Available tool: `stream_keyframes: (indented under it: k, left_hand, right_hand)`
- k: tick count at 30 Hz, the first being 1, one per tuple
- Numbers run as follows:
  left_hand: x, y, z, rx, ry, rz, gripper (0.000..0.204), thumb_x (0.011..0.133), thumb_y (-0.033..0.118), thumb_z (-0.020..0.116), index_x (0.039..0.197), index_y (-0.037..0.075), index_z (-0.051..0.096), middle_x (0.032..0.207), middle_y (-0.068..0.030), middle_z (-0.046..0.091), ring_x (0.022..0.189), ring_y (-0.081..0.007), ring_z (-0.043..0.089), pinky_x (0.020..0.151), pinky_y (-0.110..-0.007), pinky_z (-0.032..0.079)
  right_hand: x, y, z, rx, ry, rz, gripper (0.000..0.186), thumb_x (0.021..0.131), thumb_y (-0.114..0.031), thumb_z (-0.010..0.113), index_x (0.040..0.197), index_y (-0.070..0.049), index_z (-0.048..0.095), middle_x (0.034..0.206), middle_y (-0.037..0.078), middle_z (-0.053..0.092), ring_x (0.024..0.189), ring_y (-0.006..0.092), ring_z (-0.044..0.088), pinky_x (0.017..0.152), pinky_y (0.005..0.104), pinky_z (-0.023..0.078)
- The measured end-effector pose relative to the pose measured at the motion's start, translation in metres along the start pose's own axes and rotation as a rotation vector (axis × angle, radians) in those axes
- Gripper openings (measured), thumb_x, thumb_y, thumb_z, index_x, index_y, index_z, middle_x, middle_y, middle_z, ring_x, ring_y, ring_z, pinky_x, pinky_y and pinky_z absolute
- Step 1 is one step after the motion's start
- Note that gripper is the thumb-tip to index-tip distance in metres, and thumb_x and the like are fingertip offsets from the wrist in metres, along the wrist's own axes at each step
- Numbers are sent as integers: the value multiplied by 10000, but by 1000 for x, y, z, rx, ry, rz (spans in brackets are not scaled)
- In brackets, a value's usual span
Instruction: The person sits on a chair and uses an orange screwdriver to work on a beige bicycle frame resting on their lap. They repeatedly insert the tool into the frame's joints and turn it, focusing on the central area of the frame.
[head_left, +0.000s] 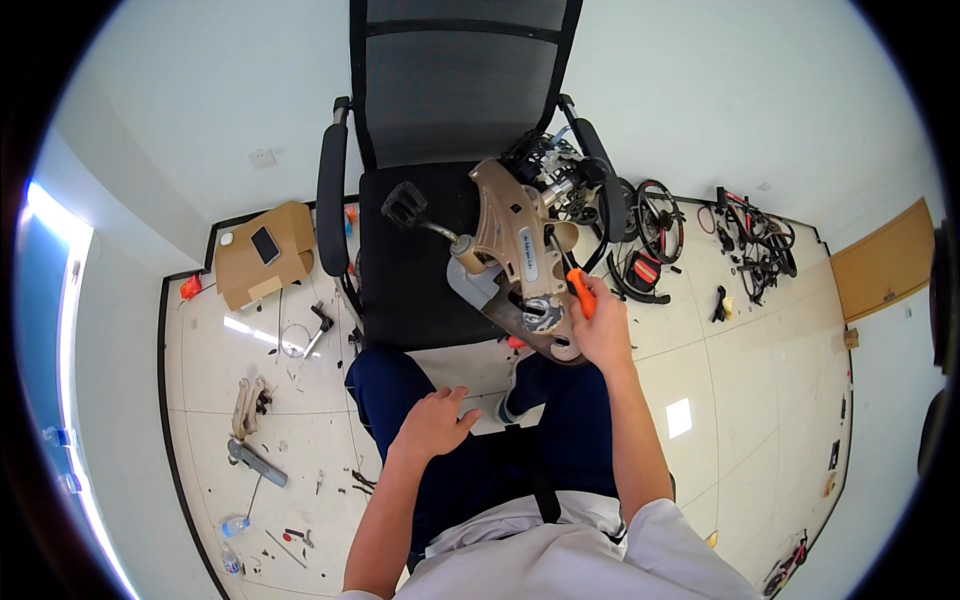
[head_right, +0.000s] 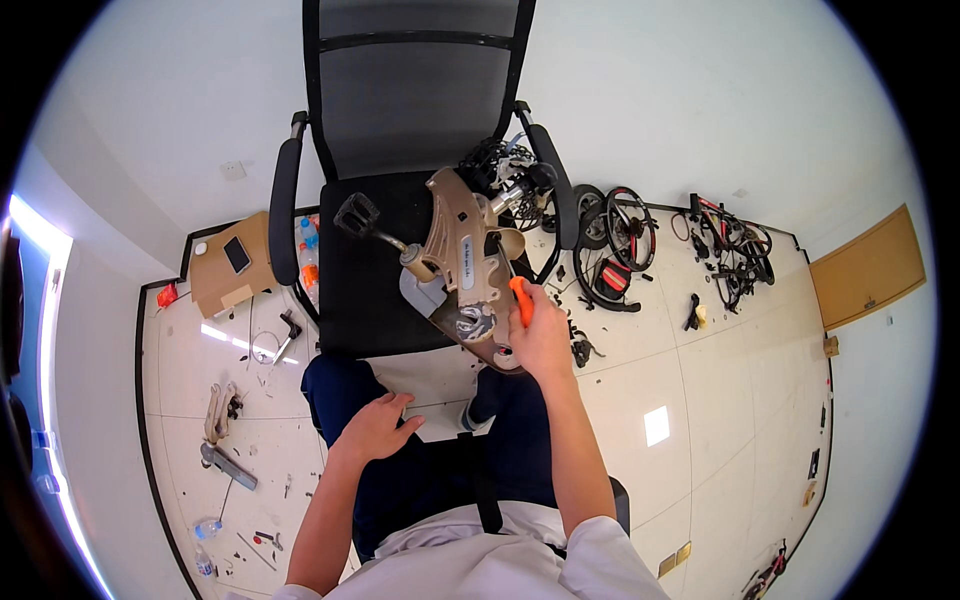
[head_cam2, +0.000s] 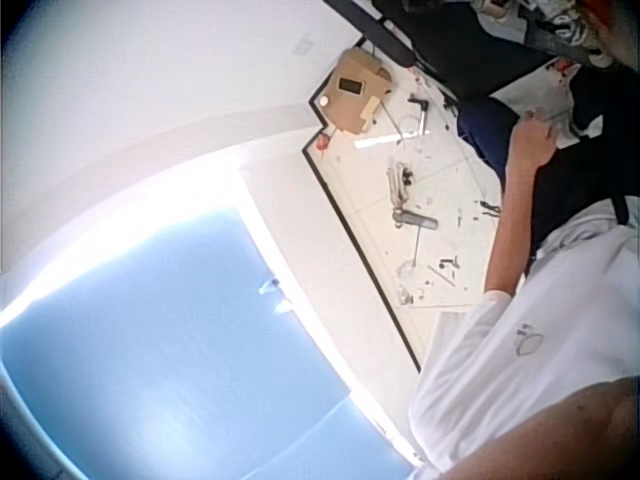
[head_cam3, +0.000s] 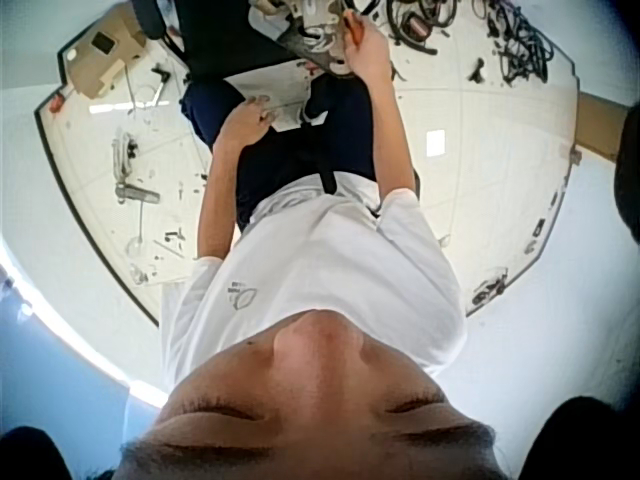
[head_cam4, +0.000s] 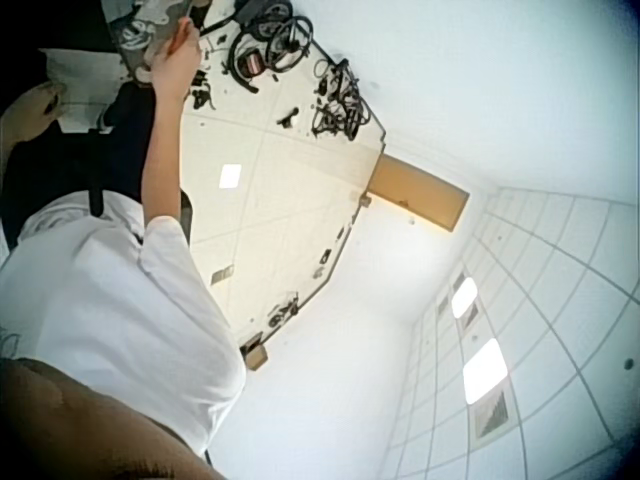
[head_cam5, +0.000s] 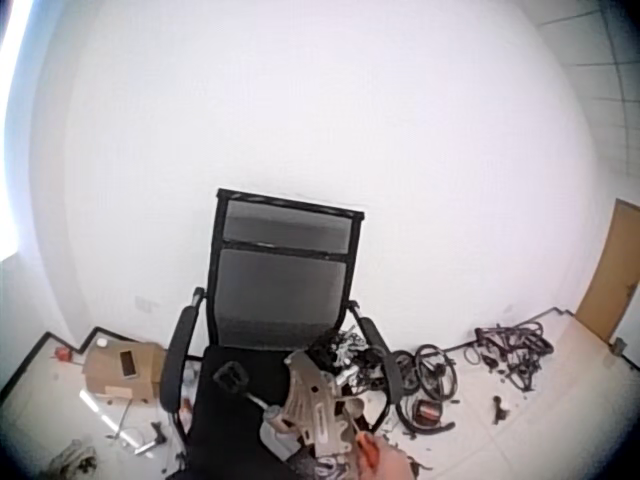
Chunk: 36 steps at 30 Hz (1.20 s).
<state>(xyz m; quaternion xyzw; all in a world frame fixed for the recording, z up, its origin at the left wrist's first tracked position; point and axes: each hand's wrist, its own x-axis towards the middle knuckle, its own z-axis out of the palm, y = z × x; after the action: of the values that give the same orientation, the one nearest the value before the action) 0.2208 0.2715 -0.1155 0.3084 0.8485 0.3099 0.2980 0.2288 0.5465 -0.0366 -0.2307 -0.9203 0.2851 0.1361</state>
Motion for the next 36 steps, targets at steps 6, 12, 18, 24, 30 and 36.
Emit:
stream_keyframes:
  k: [6, 12, 18, 24, 30, 36]
  left_hand:
    - [0, -1, 0, -11, -2, -10, 466, 921, 341, 582, 1225, -11, 562, 1059, -244, 642, 1021, -409, 614, 881, -461, 497]
    - [0, -1, 0, -11, 6, -6, 467, 923, 350, 581, 1226, -5, 563, 1054, -240, 642, 1018, -406, 613, 885, -461, 494]
    - [0, -3, 5, -1, 27, 10, 468, 927, 358, 578, 1225, -2, 565, 1041, -236, 643, 1006, -405, 616, 881, -465, 493]
    - [-2, 2, 3, 23, 23, 10, 468, 921, 348, 600, 1214, -16, 571, 1043, -231, 638, 998, -393, 611, 879, -435, 491]
    - [-1, 6, 2, 50, -12, -1, 467, 920, 363, 597, 1215, 2, 572, 1055, -226, 635, 1001, -392, 613, 879, -434, 492]
    - [0, 5, 9, 71, -38, 7, 459, 924, 377, 589, 1209, 17, 574, 1048, -225, 634, 1004, -390, 612, 879, -433, 490]
  right_hand:
    - [-1, 0, 0, 2, 9, -10, 341, 865, -102, 620, 1177, 30, 581, 1001, 275, 670, 949, 433, 648, 852, 463, 511]
    - [0, 1, 0, -12, 0, -14, 342, 859, -95, 620, 1175, 29, 579, 1003, 275, 667, 939, 437, 645, 845, 465, 512]
    - [3, -2, 1, -225, -19, -142, 356, 839, -68, 628, 1182, 2, 566, 980, 253, 662, 881, 439, 644, 783, 466, 519]
    - [23, -33, -21, -419, -164, -129, 343, 826, -59, 639, 1154, -17, 551, 981, 245, 648, 864, 439, 636, 773, 488, 513]
    - [17, -2, -10, -79, -51, -117, 348, 839, -75, 651, 1163, 15, 564, 968, 265, 655, 922, 439, 625, 829, 484, 493]
    - [22, 24, -8, 438, -102, 167, 368, 815, -29, 655, 1168, -27, 552, 927, 171, 647, 674, 272, 606, 609, 356, 491]
